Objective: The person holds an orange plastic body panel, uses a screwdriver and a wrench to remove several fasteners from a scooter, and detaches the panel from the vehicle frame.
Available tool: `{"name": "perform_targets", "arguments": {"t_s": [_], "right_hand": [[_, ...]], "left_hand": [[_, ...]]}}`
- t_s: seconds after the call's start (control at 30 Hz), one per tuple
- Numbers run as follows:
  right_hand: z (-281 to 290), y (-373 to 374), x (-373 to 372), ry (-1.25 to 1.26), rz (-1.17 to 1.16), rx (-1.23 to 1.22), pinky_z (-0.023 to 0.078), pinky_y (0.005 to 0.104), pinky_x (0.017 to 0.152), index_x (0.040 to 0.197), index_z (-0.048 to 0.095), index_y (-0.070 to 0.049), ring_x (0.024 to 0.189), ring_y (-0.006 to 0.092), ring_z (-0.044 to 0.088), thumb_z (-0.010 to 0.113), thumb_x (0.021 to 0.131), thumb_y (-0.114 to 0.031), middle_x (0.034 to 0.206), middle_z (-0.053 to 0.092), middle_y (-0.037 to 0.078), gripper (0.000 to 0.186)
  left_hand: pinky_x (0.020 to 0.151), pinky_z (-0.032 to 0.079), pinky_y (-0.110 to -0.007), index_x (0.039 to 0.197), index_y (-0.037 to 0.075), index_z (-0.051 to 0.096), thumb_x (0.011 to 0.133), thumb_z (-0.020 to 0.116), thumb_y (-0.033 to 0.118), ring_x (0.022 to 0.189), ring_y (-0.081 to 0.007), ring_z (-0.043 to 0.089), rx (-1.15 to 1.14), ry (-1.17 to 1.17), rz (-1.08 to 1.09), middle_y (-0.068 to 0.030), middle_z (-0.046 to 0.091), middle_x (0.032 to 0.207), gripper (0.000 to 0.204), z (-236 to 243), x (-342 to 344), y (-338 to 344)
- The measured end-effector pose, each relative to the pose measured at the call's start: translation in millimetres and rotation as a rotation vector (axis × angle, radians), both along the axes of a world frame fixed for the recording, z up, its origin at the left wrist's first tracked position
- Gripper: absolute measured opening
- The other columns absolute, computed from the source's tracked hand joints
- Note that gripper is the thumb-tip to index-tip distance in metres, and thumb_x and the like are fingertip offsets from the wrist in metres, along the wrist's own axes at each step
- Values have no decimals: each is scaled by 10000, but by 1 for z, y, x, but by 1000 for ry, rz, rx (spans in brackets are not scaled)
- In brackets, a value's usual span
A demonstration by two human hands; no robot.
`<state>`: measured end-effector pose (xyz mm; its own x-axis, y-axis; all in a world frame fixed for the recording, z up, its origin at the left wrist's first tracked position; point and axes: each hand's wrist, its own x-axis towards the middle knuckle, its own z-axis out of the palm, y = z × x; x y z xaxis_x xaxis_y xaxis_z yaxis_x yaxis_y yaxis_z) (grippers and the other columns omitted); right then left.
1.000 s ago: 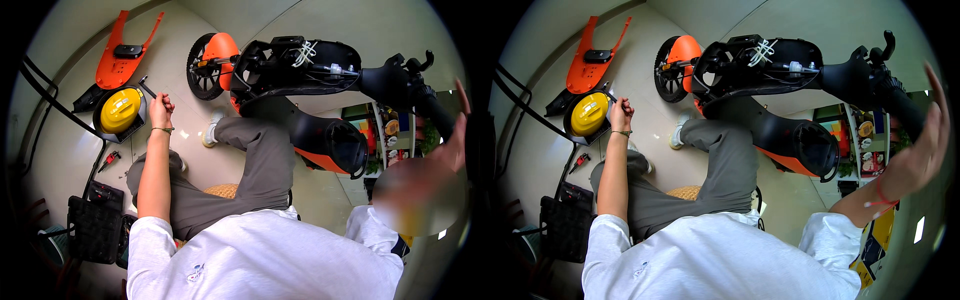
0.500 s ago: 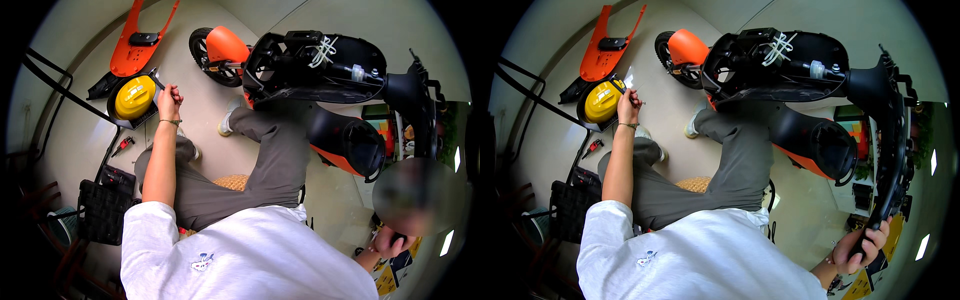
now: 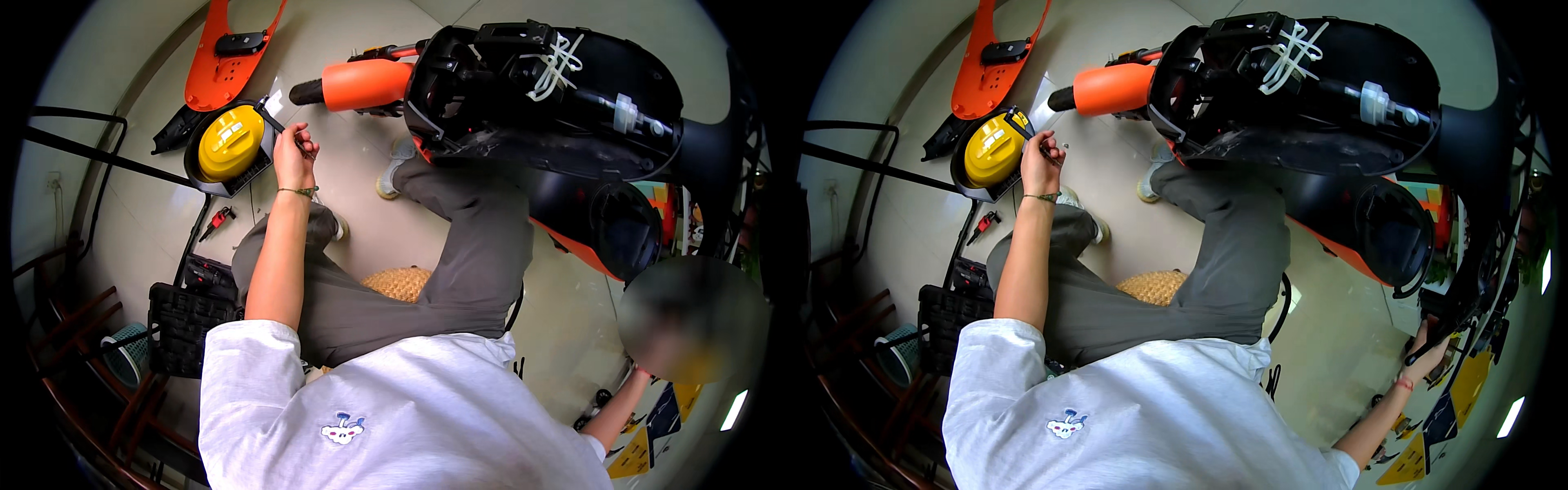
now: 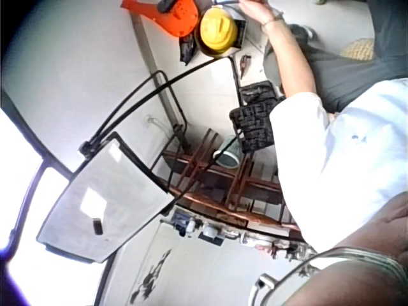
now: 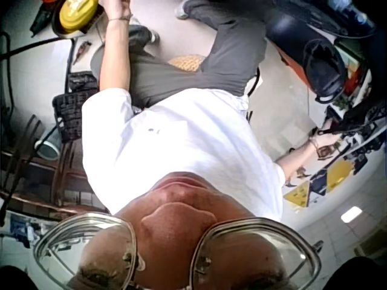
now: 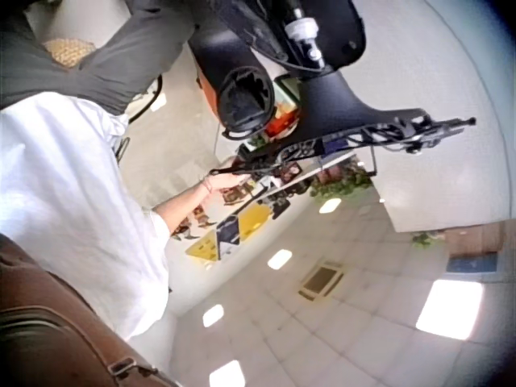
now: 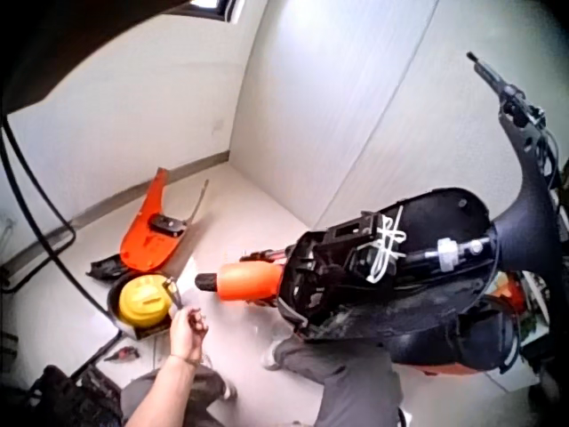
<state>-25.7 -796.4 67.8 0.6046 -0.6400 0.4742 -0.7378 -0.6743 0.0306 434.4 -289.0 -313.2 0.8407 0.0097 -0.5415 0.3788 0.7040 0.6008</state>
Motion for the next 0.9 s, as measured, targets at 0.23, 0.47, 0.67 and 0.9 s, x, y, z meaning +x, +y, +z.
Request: {"name": "perform_targets", "arguments": {"t_s": [0.23, 0.47, 0.67, 0.9], "right_hand": [[-20, -84, 33, -212, -179, 18, 508, 337, 876, 1022, 675, 10, 925, 192, 654, 625, 841, 25, 983, 692, 93, 188], [-24, -103, 14, -425, -193, 49, 500, 355, 846, 974, 681, 38, 875, 194, 634, 690, 841, -40, 940, 685, 92, 155], [-22, -106, 9, -146, -249, -219, 501, 369, 759, 861, 682, 43, 773, 219, 636, 702, 771, -63, 841, 688, 109, 140], [-31, -95, 21, -132, -362, -444, 507, 364, 674, 886, 695, 82, 727, 231, 645, 673, 814, -93, 874, 717, 136, 190]], "left_hand": [[596, 394, -261, 1007, 50, 566, 980, 521, 202, 601, -89, 426, -10, 37, -61, -3, 517, 755, 160, 2, -12, -2], [480, 269, -216, 1011, 57, 562, 985, 544, 203, 520, -52, 329, -8, 207, -140, 23, 476, 738, 149, 14, 18, -31], [455, 259, -220, 975, 50, 579, 978, 561, 198, 488, -59, 303, -157, 194, -214, 16, 466, 688, 149, 16, 51, -55], [442, 231, -215, 981, 26, 582, 974, 571, 199, 481, -55, 283, -305, 194, -124, 21, 445, 667, 173, 23, 72, -63]]}}
